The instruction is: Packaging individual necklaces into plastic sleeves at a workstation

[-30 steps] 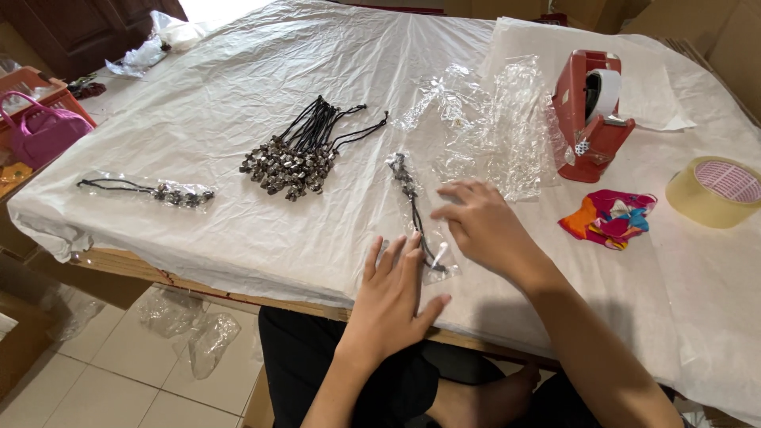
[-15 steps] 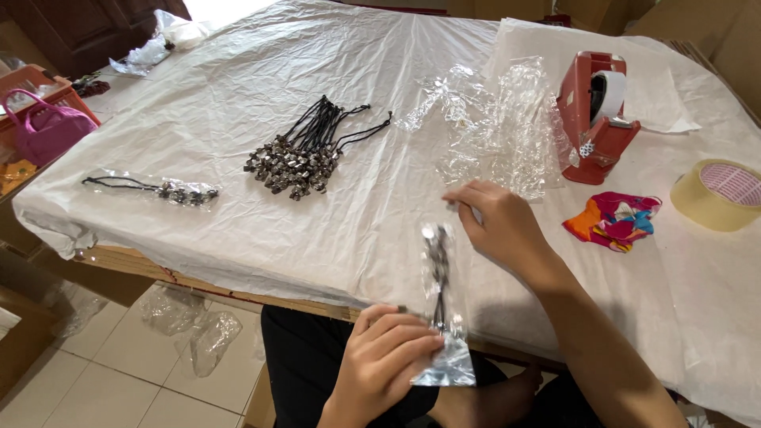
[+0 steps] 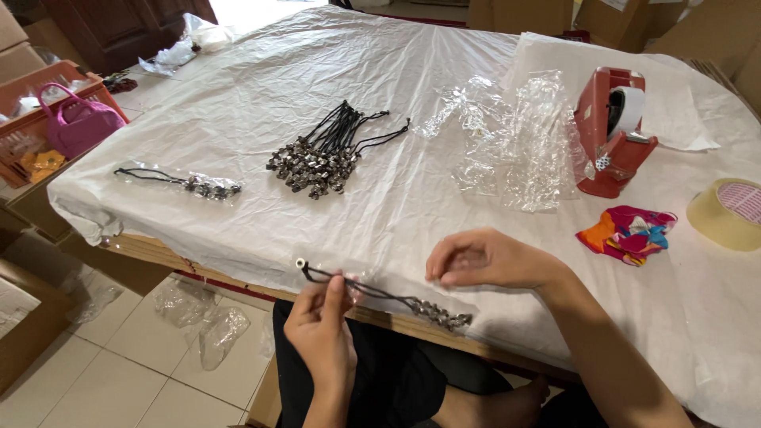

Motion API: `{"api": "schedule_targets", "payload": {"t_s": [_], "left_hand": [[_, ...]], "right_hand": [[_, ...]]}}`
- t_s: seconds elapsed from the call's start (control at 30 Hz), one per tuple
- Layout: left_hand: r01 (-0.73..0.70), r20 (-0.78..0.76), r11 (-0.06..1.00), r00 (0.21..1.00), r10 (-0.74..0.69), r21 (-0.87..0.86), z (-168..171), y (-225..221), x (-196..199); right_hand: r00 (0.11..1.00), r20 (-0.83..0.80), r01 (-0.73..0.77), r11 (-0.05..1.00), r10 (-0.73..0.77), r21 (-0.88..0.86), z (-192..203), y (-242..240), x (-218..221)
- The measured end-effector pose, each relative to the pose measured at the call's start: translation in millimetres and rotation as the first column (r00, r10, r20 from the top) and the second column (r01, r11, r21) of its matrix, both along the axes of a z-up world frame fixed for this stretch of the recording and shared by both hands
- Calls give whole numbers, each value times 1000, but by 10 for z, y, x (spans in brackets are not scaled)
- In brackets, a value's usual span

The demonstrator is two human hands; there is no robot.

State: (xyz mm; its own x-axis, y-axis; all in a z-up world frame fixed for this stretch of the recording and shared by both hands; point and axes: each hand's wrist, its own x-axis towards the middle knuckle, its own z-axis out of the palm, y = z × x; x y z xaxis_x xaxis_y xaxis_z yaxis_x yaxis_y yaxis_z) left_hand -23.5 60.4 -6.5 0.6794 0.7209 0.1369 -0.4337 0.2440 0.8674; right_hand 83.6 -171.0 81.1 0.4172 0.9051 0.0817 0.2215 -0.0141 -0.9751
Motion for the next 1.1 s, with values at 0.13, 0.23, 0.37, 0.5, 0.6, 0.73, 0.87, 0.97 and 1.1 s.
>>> {"api": "schedule_targets", "payload": {"t_s": [0.13,0.23,0.37,0.5,0.6,0.73,0.87,0.97,1.1], "left_hand": [[39,-32,960,998,-50,-276,-83,38,148],[32,7,960,999,-31,-277,-90,75,218],[23,29,956,999,-15,-294,-28,107,230],[169,111,917,984,-137,-361,-97,146,176],[390,195,872,918,-345,-294,-380,112,80],[794,256,532,471,-844,293,-328,200,-165],[899,240,409,367,-898,155,-236,123,-100],[801,-9,554,571,-821,225,75,-20,-55],[761,-48,581,618,-785,290,79,-297,83]], "right_hand": [[992,121,32,925,15,-378,-60,19,24],[942,310,-65,976,129,-209,-167,56,60],[971,235,8,985,32,-170,-95,-22,49],[903,-59,419,902,-426,-100,53,-57,46],[729,-155,680,731,-667,51,67,-22,93],[515,-310,857,480,-799,187,173,-5,63],[622,-310,783,578,-719,229,104,-93,106],[576,-291,801,599,-764,14,53,-15,59],[758,-170,648,756,-630,88,-277,-36,198]]}}
